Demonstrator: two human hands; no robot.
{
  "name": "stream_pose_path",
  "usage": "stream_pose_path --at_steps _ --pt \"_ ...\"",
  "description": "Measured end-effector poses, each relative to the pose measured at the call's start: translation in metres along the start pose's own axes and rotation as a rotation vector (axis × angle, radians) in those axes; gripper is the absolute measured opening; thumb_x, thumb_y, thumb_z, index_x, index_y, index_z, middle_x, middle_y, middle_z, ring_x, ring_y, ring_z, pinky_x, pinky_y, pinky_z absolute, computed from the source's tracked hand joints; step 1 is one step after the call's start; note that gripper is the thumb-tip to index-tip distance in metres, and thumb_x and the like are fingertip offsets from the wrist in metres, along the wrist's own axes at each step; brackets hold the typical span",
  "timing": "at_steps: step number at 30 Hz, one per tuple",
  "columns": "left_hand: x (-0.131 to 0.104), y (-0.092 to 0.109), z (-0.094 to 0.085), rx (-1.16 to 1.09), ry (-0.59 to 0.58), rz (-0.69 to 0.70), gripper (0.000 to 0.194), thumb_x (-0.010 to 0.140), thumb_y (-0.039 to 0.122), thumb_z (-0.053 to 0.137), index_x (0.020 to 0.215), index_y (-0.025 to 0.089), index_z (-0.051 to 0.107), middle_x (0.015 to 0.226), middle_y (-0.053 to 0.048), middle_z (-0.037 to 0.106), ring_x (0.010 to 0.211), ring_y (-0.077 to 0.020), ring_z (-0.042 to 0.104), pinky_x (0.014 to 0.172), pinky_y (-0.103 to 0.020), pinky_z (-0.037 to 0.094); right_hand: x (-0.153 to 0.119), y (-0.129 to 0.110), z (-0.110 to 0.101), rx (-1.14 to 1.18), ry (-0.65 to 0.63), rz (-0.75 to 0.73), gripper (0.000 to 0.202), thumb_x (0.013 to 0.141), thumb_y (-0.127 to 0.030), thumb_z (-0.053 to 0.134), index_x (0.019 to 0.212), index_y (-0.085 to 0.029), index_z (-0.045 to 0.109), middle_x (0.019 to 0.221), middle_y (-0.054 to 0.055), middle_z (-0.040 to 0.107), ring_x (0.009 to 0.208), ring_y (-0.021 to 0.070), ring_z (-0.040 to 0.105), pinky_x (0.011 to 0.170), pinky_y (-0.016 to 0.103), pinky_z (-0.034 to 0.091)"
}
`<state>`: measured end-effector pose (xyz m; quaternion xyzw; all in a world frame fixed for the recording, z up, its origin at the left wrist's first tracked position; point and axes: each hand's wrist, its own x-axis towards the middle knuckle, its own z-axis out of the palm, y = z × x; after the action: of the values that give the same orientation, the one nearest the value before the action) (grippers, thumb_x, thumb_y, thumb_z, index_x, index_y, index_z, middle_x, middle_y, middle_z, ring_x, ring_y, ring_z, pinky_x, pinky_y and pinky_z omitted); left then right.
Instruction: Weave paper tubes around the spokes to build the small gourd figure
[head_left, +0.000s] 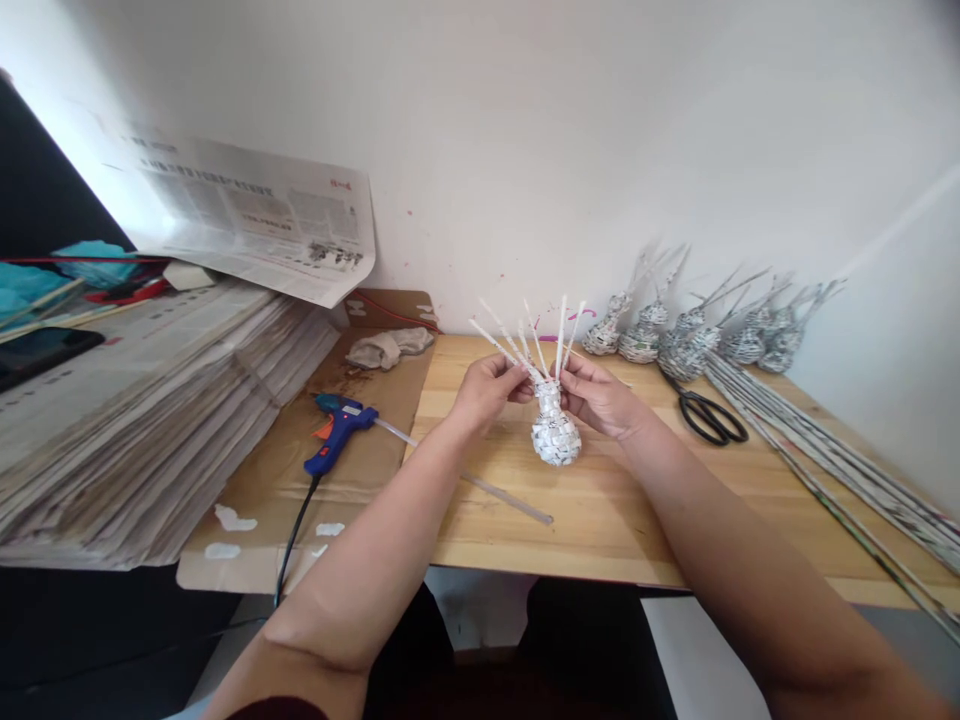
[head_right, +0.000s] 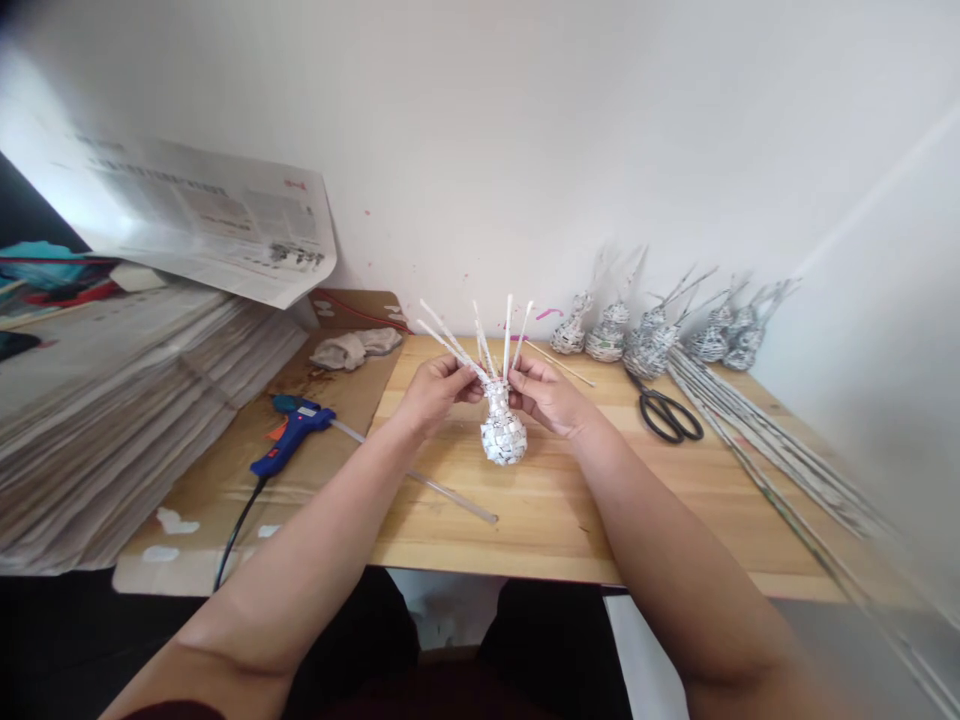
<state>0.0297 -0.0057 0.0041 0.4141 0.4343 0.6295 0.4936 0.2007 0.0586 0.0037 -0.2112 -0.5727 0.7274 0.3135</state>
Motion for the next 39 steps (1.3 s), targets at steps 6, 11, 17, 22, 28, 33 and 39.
stream_pose_path --at_steps 6,11,17,22,28,33,39 --pt "0.0025 -0.0036 0.0013 -0.035 0.042 0.044 0.048 0.056 0.050 0.085 0.074 0.012 0.064 0.066 -0.004 0.068 0.061 -0.0123 0.063 0.063 -0.027 0.055 0.0019 -0.0010 -0.0014 0.054 0.053 -0.015 0.027 0.070 -0.037 0.080 0.085 -0.024 0.063 0.078 -0.003 0.062 0.066 0.0110 0.054 0.061 0.025 0.044" --pt "0.0009 -0.0017 0.0019 -0.034 0.062 0.079 0.046 0.056 0.048 0.085 0.076 0.012 0.064 0.071 -0.003 0.069 0.066 -0.0133 0.065 0.068 -0.029 0.056 0.0030 0.0012 -0.0036 0.052 0.030 -0.049 0.025 0.073 -0.037 0.079 0.087 -0.023 0.063 0.079 -0.003 0.062 0.067 0.0100 0.055 0.062 0.024 0.046" --pt "0.0001 0.0004 0.0007 0.044 0.043 0.074 0.044 0.060 0.050 0.080 0.076 0.013 0.062 0.069 -0.003 0.069 0.062 -0.0134 0.065 0.065 -0.029 0.055 0.0023 0.0019 -0.0002 0.081 0.065 -0.038 0.029 0.069 -0.037 0.082 0.084 -0.021 0.063 0.072 -0.004 0.059 0.063 0.0096 0.054 0.059 0.022 0.046" --pt "0.0025 -0.0036 -0.0013 0.008 0.035 0.116 0.040 0.060 0.044 0.082 0.075 0.014 0.059 0.064 0.000 0.065 0.055 -0.0087 0.058 0.057 -0.022 0.050 0.0023 0.0013 0.0008 0.090 0.071 -0.054 0.030 0.068 -0.036 0.083 0.082 -0.020 0.062 0.074 -0.003 0.062 0.064 0.0088 0.056 0.062 0.022 0.048" --pt "0.0016 -0.0022 -0.0034 -0.021 -0.058 0.060 0.038 0.059 0.034 0.086 0.084 0.014 0.065 0.077 -0.002 0.071 0.068 -0.0108 0.065 0.068 -0.024 0.054 0.0024 0.0029 0.0002 0.108 0.079 -0.055 0.029 0.069 -0.035 0.083 0.083 -0.019 0.063 0.078 -0.002 0.064 0.070 0.0101 0.059 0.066 0.023 0.050" --pt "0.0013 0.0008 -0.0044 0.050 -0.096 0.005 0.040 0.058 0.035 0.087 0.087 0.012 0.072 0.078 -0.004 0.072 0.065 -0.0115 0.064 0.069 -0.027 0.055 0.0034 0.0054 0.0003 0.097 0.078 -0.050 0.031 0.069 -0.036 0.083 0.084 -0.019 0.062 0.076 -0.002 0.065 0.067 0.0109 0.059 0.064 0.025 0.049" --pt "0.0012 -0.0001 -0.0057 0.130 -0.065 0.055 0.032 0.060 0.033 0.086 0.081 0.013 0.073 0.076 -0.005 0.072 0.062 -0.0117 0.063 0.066 -0.027 0.055 0.0045 0.0076 -0.0003 0.102 0.081 -0.050 0.031 0.069 -0.036 0.083 0.082 -0.019 0.061 0.072 -0.002 0.065 0.064 0.0100 0.060 0.063 0.024 0.048"
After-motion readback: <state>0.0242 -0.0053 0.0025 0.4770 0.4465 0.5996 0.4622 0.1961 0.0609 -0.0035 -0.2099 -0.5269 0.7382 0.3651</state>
